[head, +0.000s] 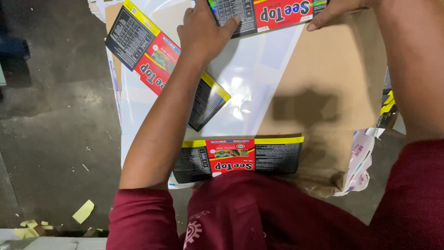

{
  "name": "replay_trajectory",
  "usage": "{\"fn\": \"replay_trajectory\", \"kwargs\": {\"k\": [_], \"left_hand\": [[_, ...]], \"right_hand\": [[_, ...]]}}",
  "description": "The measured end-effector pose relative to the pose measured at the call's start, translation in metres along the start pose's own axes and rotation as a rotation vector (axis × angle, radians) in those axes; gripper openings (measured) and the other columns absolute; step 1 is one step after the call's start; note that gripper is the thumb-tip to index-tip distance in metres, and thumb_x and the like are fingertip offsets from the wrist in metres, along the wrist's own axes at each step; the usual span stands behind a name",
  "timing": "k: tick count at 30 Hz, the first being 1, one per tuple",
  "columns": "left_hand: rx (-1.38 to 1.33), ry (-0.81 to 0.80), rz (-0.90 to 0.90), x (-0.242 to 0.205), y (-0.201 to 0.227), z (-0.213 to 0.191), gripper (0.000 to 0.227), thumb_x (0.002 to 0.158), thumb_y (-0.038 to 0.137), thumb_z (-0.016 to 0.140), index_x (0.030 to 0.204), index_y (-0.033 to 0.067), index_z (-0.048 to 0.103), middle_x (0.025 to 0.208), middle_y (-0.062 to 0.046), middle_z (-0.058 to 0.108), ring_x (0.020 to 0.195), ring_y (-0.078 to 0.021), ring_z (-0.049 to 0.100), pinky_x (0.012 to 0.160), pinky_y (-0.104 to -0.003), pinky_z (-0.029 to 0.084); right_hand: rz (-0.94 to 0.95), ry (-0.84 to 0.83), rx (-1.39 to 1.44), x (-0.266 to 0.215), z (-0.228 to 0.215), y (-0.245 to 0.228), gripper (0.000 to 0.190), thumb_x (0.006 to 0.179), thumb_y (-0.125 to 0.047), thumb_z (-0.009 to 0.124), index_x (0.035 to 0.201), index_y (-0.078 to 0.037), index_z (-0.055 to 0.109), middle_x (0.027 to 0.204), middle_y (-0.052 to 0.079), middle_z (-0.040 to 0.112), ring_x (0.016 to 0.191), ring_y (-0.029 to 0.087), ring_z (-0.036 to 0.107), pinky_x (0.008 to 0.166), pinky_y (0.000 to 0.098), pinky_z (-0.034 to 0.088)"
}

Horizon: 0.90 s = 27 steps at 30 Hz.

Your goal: The person holds a stack of small, colorful rectangular packs and separates them into smaller groups. They place these groups onto a table covered with cardboard and other materials, occasionally picking up and repositioning the stacks.

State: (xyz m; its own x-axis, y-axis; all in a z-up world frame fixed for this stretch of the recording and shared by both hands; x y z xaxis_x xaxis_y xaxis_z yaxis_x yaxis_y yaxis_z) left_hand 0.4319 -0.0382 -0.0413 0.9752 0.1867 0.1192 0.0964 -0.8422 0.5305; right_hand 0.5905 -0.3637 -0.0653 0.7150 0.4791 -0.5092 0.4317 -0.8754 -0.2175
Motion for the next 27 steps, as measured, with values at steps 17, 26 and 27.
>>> {"fn": "replay_trajectory", "kwargs": {"k": [17,26,27], "left_hand": [[-1.061,-0.099,-0.541,0.032,-0.014,-0.01,0.031,0.074,-0.005,0.082,0.093,-0.0072,0.057,0.085,-0.019,0.074,0.075,-0.0266,0.078,0.061,-0.039,0.067],[-0.859,0.037,0.151,-0.035,0.014,-0.032,0.038,0.095,-0.009,0.079,0.115,0.0026,0.048,0.105,-0.007,0.066,0.096,-0.0141,0.067,0.087,-0.029,0.058],[-0.869,0.061,0.172,-0.04,0.012,-0.028,0.041,0.096,-0.009,0.078,0.119,0.003,0.047,0.109,-0.007,0.066,0.102,-0.0135,0.066,0.092,-0.028,0.057]], "right_hand": [[-0.264,0.093,0.051,-0.013,-0.009,-0.005,0.077,0.061,-0.051,0.09,0.119,-0.004,0.073,0.092,0.019,0.077,0.072,0.036,0.073,0.068,0.0489,0.058],[-0.231,0.389,-0.041,-0.087,-0.014,-0.009,0.056,0.084,-0.047,0.087,0.116,-0.002,0.073,0.089,0.019,0.073,0.076,0.037,0.07,0.07,0.0475,0.055],[-0.223,0.424,-0.055,-0.101,-0.016,-0.008,0.054,0.086,-0.046,0.086,0.116,-0.002,0.073,0.089,0.019,0.073,0.077,0.037,0.07,0.07,0.0473,0.054]]}}
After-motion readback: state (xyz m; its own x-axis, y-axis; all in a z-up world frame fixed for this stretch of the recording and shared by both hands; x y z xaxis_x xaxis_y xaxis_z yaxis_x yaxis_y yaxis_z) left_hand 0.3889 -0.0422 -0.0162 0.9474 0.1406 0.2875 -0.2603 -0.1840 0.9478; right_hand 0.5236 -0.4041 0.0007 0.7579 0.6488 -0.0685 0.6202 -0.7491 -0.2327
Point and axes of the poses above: each hand's wrist, its own x-axis towards the middle knuckle, its own z-axis out of the palm, y = z × x, the point moved 2 cm from there along x, towards the middle knuckle
